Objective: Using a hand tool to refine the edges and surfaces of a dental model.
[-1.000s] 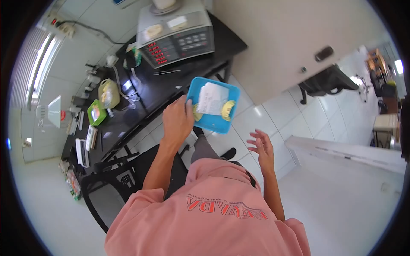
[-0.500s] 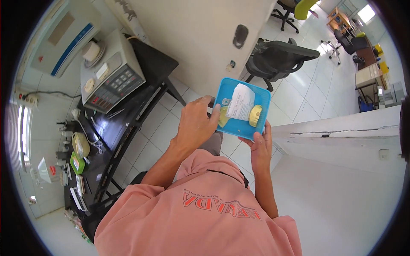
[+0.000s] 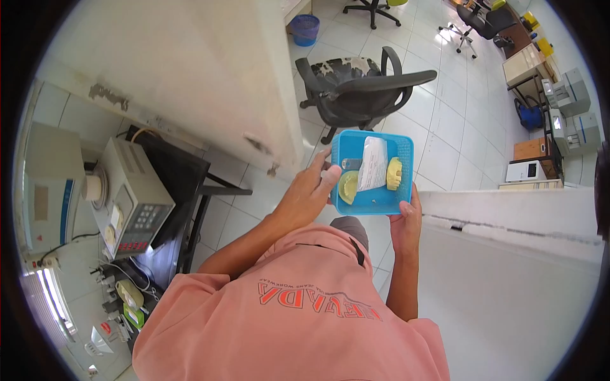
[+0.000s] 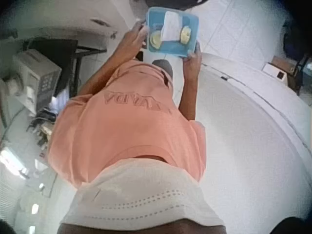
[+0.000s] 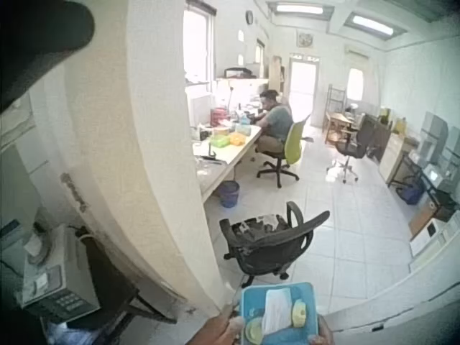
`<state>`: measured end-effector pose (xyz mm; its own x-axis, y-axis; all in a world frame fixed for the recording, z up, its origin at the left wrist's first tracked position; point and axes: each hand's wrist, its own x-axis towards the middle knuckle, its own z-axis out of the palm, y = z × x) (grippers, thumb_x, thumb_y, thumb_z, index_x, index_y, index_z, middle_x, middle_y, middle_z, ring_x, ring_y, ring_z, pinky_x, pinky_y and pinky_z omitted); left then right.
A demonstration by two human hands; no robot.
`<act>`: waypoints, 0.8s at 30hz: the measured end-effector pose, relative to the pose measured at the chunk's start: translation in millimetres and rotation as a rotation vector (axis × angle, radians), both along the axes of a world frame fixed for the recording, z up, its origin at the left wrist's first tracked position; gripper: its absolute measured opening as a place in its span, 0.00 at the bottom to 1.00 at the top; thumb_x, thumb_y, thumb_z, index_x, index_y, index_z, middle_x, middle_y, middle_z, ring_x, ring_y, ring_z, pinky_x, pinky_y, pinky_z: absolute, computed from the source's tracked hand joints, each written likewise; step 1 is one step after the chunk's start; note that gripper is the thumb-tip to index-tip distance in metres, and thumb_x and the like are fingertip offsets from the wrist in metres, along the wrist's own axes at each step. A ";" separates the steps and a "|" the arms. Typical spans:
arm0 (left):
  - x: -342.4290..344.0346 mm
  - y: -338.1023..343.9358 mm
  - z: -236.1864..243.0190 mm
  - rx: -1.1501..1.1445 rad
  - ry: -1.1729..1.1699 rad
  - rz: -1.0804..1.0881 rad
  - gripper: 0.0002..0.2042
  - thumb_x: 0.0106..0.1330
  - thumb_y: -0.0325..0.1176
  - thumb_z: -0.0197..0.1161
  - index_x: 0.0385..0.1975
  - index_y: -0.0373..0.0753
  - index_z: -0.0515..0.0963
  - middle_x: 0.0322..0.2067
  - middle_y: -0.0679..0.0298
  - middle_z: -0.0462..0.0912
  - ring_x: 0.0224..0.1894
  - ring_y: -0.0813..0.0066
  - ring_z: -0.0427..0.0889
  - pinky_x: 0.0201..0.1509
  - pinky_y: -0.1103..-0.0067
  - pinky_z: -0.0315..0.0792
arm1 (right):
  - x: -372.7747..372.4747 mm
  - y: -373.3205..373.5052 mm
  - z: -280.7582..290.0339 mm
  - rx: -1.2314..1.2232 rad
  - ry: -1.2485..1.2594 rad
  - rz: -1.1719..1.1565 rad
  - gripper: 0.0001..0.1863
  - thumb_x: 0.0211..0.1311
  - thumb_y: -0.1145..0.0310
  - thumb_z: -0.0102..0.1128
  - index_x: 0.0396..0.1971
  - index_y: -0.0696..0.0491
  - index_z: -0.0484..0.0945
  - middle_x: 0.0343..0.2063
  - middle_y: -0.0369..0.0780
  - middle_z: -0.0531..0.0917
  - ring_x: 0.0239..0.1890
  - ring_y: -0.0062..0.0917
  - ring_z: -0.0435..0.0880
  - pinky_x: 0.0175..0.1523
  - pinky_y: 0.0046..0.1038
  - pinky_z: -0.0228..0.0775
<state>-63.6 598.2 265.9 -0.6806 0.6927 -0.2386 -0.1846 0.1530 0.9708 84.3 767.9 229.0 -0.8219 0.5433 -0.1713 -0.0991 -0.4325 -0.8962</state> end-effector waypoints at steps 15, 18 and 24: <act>-90.4 137.1 -54.5 0.022 0.007 0.453 0.33 0.62 0.32 0.59 0.65 0.32 0.54 0.48 0.49 0.76 0.38 0.72 0.81 0.39 0.78 0.76 | -219.8 245.9 -143.5 -0.014 -0.542 -0.603 0.44 0.58 0.45 0.60 0.65 0.57 0.54 0.62 0.47 0.62 0.64 0.35 0.62 0.60 0.46 0.61; -100.5 156.3 -49.3 -0.071 -0.111 0.566 0.27 0.65 0.30 0.55 0.62 0.30 0.57 0.50 0.55 0.73 0.50 0.73 0.75 0.54 0.78 0.71 | -256.6 280.6 -160.6 -0.265 -0.735 -0.430 0.40 0.56 0.45 0.59 0.62 0.52 0.57 0.57 0.44 0.66 0.60 0.33 0.65 0.57 0.42 0.59; -124.7 191.5 -50.6 -0.025 -0.123 0.838 0.29 0.64 0.31 0.55 0.62 0.27 0.56 0.49 0.50 0.75 0.49 0.69 0.78 0.46 0.76 0.78 | -285.3 272.2 -130.5 -0.358 -0.339 -0.402 0.30 0.61 0.48 0.54 0.59 0.47 0.61 0.53 0.35 0.69 0.52 0.26 0.68 0.52 0.33 0.59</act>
